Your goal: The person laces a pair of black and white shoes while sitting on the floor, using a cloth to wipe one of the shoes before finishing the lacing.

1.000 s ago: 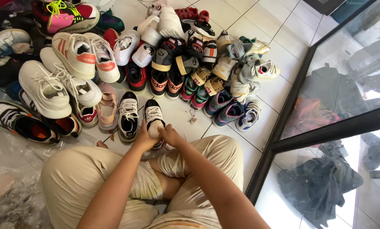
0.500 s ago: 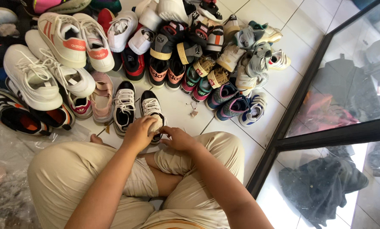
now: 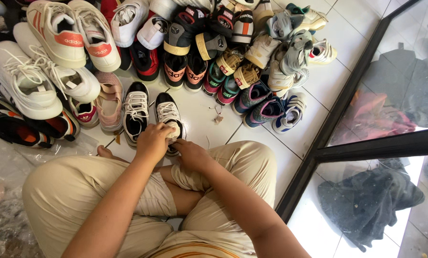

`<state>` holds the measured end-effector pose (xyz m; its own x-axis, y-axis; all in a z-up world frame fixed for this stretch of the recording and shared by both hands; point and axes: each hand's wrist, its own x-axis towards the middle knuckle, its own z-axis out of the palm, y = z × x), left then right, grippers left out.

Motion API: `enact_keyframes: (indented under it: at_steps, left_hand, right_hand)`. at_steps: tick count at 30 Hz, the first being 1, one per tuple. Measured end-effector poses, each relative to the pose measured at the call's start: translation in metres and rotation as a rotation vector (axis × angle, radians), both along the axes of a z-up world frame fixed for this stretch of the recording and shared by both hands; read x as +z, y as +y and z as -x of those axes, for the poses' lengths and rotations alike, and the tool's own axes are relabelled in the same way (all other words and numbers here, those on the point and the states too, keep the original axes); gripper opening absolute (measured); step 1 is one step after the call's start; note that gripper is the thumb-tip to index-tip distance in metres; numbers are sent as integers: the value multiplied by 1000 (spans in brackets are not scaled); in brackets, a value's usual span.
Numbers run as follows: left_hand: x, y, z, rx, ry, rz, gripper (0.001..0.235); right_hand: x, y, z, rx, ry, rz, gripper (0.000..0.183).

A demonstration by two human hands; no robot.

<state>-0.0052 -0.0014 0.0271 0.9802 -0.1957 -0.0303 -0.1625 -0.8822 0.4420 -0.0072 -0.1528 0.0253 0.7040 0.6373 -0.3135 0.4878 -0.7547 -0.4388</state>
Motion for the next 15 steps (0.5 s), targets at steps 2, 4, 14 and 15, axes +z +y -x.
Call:
enact_keyframes:
  at_steps: [2,4,14,15]
  left_hand:
    - [-16,-3,-4,-38,-28,-50,15]
    - [-35,-6,-11,-60,-76,-103,9]
    - [-48,-23,-27,-165,-214,-182,15]
    - [-46,-23,-27,-166,-209,-180,15]
  right_hand:
    - [8,-3,4,-43,66,-82,41]
    - [14,-4,3,-38,61,-86,38]
    - [2,-1,-7,37,47,-47,31]
    - [2,-1,-8,36,52,-45,31]
